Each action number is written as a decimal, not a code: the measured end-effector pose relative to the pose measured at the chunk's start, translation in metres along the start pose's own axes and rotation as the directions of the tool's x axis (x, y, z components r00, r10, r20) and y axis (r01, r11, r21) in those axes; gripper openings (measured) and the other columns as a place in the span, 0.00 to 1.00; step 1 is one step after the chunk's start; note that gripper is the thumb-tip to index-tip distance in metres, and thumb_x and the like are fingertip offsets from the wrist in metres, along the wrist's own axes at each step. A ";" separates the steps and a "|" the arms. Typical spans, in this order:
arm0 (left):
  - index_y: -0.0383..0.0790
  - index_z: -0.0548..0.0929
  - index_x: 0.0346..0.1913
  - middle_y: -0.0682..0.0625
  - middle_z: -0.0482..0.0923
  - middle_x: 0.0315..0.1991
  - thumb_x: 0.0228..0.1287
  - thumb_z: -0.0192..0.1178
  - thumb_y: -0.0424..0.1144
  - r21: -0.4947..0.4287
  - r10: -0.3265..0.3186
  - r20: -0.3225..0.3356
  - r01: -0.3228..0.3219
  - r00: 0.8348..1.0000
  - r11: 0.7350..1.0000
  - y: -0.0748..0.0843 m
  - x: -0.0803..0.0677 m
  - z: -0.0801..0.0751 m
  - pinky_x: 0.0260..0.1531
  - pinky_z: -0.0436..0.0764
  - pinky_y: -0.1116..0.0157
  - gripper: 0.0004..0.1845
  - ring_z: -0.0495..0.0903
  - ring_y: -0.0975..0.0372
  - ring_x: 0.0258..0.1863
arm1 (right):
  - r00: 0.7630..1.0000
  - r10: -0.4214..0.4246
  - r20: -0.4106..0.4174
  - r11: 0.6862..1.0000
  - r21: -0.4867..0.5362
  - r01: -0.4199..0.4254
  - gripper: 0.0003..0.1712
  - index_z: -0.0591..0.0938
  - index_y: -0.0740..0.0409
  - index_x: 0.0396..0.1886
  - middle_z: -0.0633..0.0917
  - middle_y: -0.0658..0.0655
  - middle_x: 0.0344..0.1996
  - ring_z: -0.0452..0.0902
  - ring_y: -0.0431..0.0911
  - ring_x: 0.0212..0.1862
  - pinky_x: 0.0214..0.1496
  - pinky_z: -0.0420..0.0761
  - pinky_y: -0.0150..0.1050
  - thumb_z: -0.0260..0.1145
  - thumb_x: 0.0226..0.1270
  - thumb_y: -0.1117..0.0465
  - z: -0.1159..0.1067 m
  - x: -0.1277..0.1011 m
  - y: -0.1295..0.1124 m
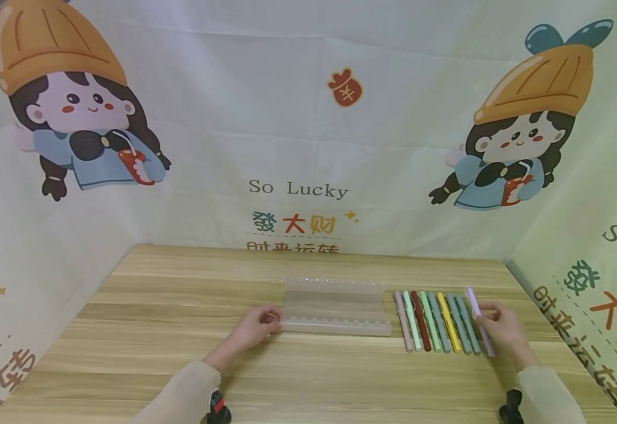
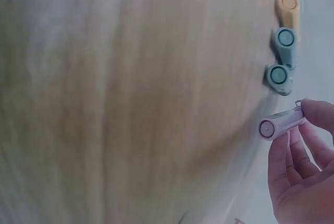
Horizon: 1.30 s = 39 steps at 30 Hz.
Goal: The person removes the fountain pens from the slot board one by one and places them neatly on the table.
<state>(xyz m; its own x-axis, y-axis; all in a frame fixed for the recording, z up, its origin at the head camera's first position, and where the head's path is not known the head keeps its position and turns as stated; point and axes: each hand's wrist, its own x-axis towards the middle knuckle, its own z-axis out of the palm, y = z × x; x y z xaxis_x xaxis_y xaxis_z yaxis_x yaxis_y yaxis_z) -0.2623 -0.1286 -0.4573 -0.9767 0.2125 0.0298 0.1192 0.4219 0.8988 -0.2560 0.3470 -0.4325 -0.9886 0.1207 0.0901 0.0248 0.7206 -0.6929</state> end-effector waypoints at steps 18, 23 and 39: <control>0.31 0.76 0.40 0.47 0.75 0.30 0.56 0.56 0.28 0.013 0.003 0.009 -0.003 1.000 1.000 0.000 0.000 -0.001 0.21 0.74 0.64 0.08 0.72 0.60 0.24 | 0.999 0.049 0.018 0.990 -0.132 -0.047 0.19 0.72 0.77 0.43 0.77 0.74 0.35 0.76 0.57 0.32 0.32 0.73 0.45 0.57 0.57 0.63 0.003 0.007 0.004; 0.31 0.76 0.40 0.47 0.75 0.30 0.56 0.56 0.28 0.016 0.005 0.002 -0.005 1.000 1.000 0.000 0.000 -0.001 0.21 0.74 0.63 0.08 0.72 0.60 0.24 | 0.999 0.048 0.005 0.989 -0.137 -0.047 0.19 0.73 0.77 0.42 0.78 0.73 0.34 0.75 0.58 0.33 0.33 0.73 0.45 0.56 0.57 0.63 0.005 0.007 0.002; 0.30 0.76 0.40 0.47 0.75 0.29 0.55 0.56 0.27 -0.009 0.010 0.010 -0.010 1.000 1.000 -0.002 0.001 0.000 0.20 0.73 0.64 0.09 0.71 0.61 0.23 | 1.000 0.009 -0.016 0.993 -0.118 -0.011 0.21 0.71 0.78 0.43 0.75 0.76 0.37 0.72 0.63 0.37 0.36 0.73 0.51 0.52 0.62 0.60 0.005 0.004 0.004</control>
<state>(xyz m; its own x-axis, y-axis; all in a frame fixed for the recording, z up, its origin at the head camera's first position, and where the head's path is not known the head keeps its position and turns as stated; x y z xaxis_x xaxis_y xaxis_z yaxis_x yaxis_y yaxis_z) -0.2633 -0.1292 -0.4588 -0.9736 0.2256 0.0342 0.1272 0.4120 0.9023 -0.2602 0.3470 -0.4378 -0.9858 0.1382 0.0952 0.0530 0.7946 -0.6049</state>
